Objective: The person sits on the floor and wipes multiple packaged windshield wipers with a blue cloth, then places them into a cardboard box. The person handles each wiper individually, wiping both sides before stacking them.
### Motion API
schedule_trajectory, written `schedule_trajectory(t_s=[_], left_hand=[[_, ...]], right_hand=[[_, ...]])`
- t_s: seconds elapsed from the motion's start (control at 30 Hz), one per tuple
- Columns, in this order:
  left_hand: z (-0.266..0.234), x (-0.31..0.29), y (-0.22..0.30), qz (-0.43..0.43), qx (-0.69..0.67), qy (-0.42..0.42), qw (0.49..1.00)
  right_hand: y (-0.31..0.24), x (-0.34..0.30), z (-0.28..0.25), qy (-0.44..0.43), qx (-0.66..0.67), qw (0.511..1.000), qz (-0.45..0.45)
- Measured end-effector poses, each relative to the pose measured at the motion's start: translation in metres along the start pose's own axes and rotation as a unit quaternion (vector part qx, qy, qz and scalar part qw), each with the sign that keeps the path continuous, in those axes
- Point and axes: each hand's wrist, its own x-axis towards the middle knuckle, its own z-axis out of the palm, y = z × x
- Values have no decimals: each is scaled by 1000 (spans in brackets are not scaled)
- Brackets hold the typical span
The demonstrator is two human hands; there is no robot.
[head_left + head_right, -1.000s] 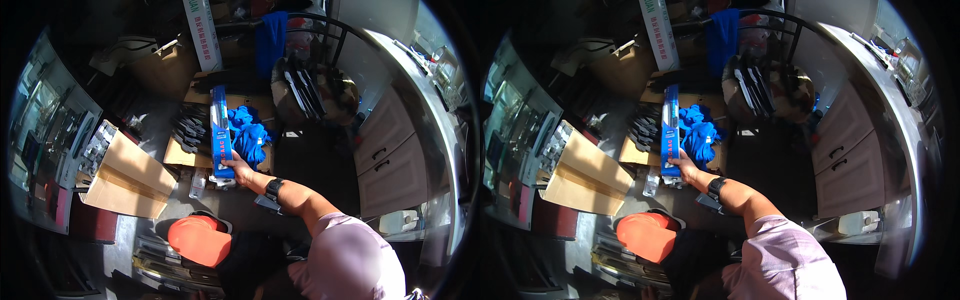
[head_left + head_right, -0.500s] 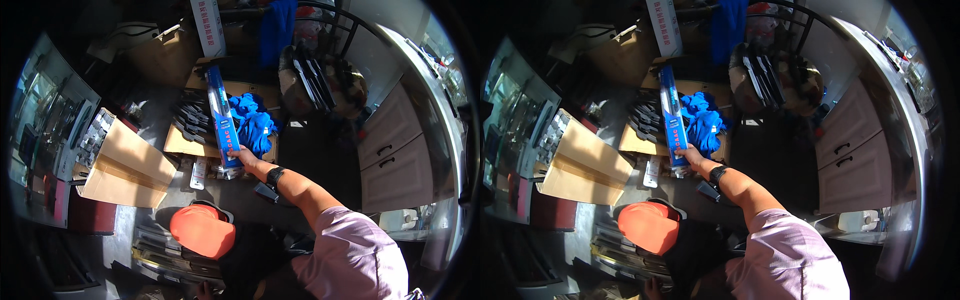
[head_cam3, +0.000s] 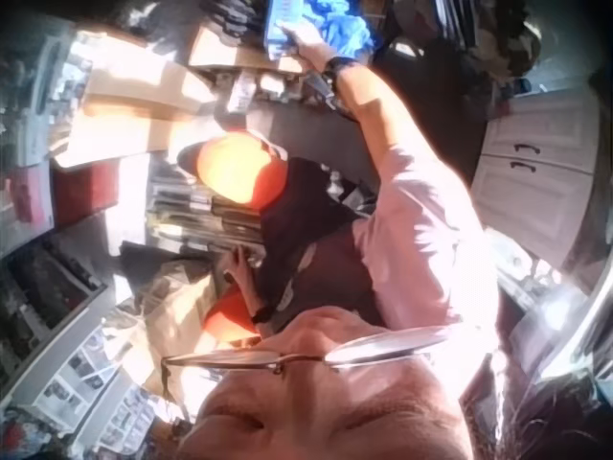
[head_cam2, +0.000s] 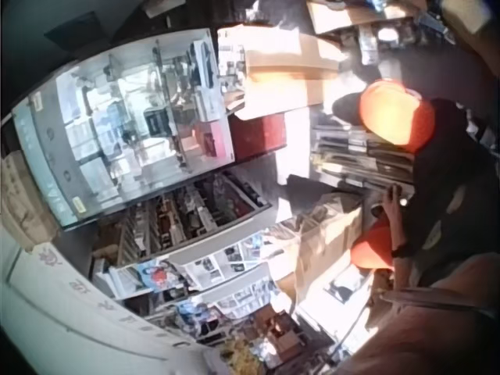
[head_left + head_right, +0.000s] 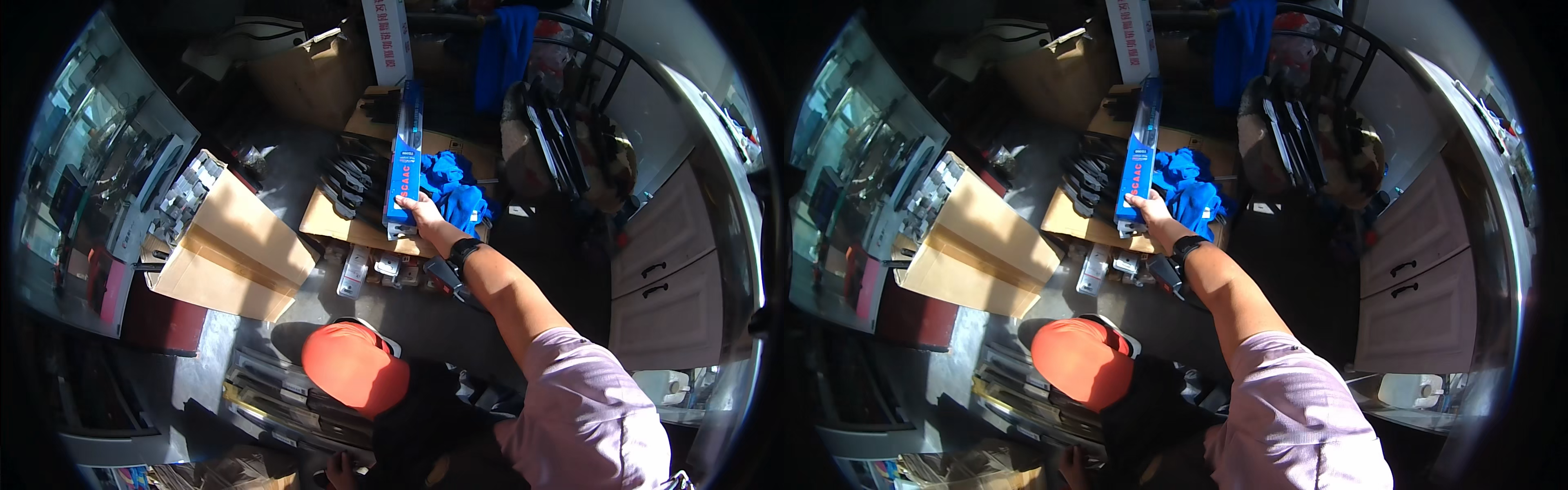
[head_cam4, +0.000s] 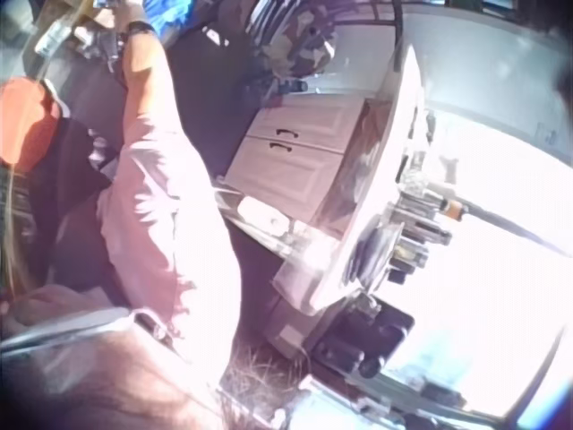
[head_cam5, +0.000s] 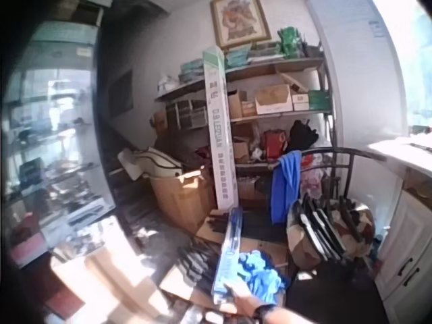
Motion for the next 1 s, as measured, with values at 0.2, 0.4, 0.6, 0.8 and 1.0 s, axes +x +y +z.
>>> schedule_trajectory(t_s=[0.2, 0.4, 0.6, 0.8, 1.0], left_hand=[[-12, -6, 2, -14, 75, -26, 997], [-13, 0, -18, 93, 72, -8, 993], [2, 2, 8, 72, 60, -43, 995], [-9, -13, 3, 82, 35, -19, 996], [-4, -5, 20, 89, -15, -17, 996]], right_hand=[[-20, -14, 15, 80, -527, 845, -41], [-62, -61, -17, 228, -808, 522, -154], [-89, -57, -151, 203, -580, 782, -102], [-122, -75, -102, 254, -98, 962, -17], [-176, -147, 19, 40, 163, 983, 71]])
